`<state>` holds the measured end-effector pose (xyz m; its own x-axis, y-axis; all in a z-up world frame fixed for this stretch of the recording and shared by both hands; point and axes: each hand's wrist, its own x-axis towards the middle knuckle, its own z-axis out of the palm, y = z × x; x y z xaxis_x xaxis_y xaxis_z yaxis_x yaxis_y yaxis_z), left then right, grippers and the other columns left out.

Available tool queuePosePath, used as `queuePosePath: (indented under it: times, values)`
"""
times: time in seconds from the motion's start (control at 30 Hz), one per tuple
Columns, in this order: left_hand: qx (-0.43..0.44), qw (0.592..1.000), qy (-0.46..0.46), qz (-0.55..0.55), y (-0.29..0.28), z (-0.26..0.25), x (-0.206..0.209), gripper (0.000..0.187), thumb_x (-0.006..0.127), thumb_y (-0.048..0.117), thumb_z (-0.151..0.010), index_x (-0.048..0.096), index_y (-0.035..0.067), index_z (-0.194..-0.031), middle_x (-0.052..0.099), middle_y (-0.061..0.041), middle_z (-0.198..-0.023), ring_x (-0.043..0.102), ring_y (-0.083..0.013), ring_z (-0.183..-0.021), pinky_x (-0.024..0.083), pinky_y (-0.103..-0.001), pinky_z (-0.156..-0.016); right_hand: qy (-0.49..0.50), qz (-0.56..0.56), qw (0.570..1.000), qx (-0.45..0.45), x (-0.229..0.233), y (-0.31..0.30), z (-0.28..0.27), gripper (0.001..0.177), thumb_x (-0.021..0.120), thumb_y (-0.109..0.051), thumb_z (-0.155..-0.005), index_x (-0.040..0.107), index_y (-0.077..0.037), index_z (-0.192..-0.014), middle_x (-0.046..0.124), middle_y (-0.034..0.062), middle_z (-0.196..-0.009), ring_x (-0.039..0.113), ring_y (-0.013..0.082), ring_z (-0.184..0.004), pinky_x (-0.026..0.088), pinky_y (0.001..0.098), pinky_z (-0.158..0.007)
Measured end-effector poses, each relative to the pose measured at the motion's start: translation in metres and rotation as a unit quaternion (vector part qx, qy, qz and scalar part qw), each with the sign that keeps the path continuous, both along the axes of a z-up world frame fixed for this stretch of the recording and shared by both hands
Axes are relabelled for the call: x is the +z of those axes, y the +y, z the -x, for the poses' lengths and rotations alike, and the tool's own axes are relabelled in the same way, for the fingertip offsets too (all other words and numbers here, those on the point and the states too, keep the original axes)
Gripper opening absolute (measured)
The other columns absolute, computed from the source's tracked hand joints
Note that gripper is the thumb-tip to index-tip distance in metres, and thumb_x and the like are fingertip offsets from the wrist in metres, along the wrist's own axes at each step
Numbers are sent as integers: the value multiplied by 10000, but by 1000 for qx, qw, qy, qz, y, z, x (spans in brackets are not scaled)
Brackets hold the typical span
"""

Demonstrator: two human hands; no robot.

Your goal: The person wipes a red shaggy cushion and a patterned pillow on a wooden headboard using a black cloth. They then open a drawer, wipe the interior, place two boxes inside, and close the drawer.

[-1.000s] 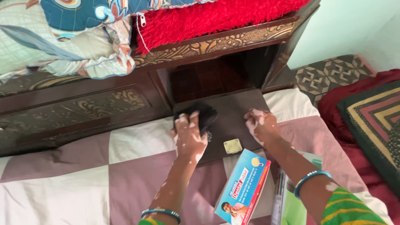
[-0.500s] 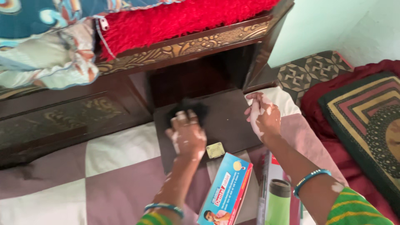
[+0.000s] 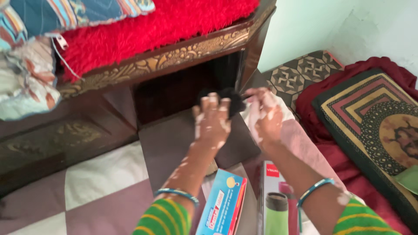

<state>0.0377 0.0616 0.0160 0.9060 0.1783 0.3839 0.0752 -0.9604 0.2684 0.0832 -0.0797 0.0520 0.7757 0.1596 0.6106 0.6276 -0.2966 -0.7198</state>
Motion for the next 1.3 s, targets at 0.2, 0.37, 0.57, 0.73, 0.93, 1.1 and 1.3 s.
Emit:
queuePosePath:
  times: [0.2, 0.37, 0.57, 0.73, 0.93, 1.1, 1.3]
  values:
    - [56, 989, 45, -129, 73, 11, 8, 550, 669, 204, -879, 550, 191, -1415, 434, -142, -1504, 393, -337, -1369, 317, -635, -1090, 15, 171, 985, 33, -7, 49, 15, 255, 564, -134, -985, 719, -154, -1186, 680, 80, -1184, 671, 306, -1037, 548, 392, -895]
    - [22, 968, 57, -245, 121, -1, -15, 506, 543, 174, -931, 552, 224, -1434, 421, -75, -1543, 359, -312, -1421, 306, -640, -1100, 44, 280, 954, 98, -26, 98, 15, 438, 542, -185, -945, 585, -167, -1380, 543, 89, -1457, 544, 320, -1288, 475, 431, -1041]
    - [44, 912, 93, -397, 184, -17, -47, 571, 519, 217, -941, 465, 174, -1508, 355, -62, -1626, 306, -280, -1488, 269, -609, -1146, 38, 399, 894, 202, -47, 129, 7, 581, 495, -211, -955, 406, -187, -1529, 366, 93, -1607, 389, 302, -1444, 349, 447, -1146]
    - [57, 907, 129, -396, 240, -51, -124, 583, 484, 256, -1004, 352, 170, -1565, 317, -25, -1638, 286, -209, -1515, 244, -613, -1233, 63, 447, 864, 221, -58, 150, -2, 585, 389, -228, -984, 362, -212, -1568, 295, 63, -1656, 316, 267, -1496, 277, 460, -1191]
    - [235, 897, 305, -217, 295, -107, -150, 614, 494, 277, -968, 334, 177, -1552, 268, -55, -1660, 259, -278, -1518, 256, -611, -1176, 39, 576, 790, 208, -57, 163, -6, 567, 362, -320, -1027, 335, -169, -1572, 214, 103, -1685, 288, 253, -1512, 283, 484, -1163]
    - [255, 886, 347, -170, 295, -116, -116, 624, 518, 313, -945, 360, 181, -1533, 265, -63, -1659, 251, -289, -1522, 257, -578, -1188, 86, 590, 775, 212, -53, 164, -6, 556, 326, -348, -1044, 329, -193, -1578, 187, 99, -1688, 249, 283, -1517, 218, 495, -1204]
    - [250, 869, 418, -85, 273, -110, -85, 637, 547, 355, -916, 392, 185, -1511, 262, -72, -1659, 242, -302, -1527, 260, -539, -1202, 107, 575, 780, 223, -72, 161, -10, 573, 310, -360, -1046, 283, -188, -1593, 152, 101, -1688, 198, 281, -1535, 174, 493, -1218]
